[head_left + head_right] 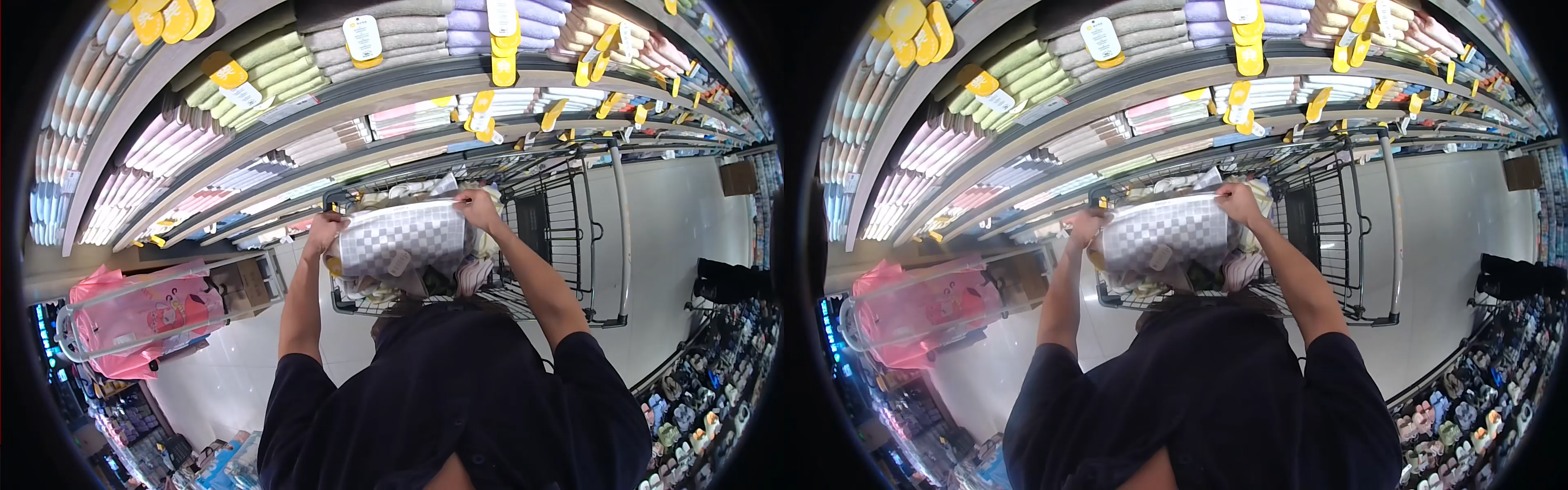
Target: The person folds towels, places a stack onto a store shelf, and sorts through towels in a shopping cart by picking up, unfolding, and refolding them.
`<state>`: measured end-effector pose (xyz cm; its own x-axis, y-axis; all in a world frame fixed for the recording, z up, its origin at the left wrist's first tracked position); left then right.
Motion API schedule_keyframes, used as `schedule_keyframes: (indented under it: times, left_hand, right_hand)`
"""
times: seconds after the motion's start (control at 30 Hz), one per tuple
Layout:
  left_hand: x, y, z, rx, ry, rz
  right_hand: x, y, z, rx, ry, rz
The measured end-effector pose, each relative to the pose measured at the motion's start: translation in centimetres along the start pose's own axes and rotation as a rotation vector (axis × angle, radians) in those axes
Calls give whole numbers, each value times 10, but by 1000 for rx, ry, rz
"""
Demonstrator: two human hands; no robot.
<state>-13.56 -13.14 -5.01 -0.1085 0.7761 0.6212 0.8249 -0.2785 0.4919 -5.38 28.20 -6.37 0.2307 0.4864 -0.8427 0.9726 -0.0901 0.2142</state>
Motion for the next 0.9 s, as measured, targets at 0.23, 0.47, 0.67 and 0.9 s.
schedule_keyframes:
  times: [0.23, 0.47, 0.67, 0.9]
  left_hand:
    - [36, 66, -32, 275, 869, 315]
    - [97, 117, -51, 361, 860, 380]
    - [100, 111, -46, 260, 718, 322]
    - [113, 112, -33, 214, 758, 383]
  right_hand:
    - [-69, 73, -52, 132, -353, -57]
    - [-118, 115, -89, 205, -316, -239]
    - [-108, 122, -111, 177, -105, -187]
    - [-134, 145, -130, 177, -419, -95]
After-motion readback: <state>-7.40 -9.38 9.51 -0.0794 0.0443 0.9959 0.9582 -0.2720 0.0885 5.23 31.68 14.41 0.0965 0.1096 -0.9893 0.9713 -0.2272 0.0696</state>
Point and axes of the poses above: each hand's wrist, its own y-axis away from the middle knuckle, its own z-axis out of the palm, x = y × z, the point moved 2 cm from there along -y, towards the middle knuckle, and after that the axes turned 2 degrees about z, right-handed, at the moved point
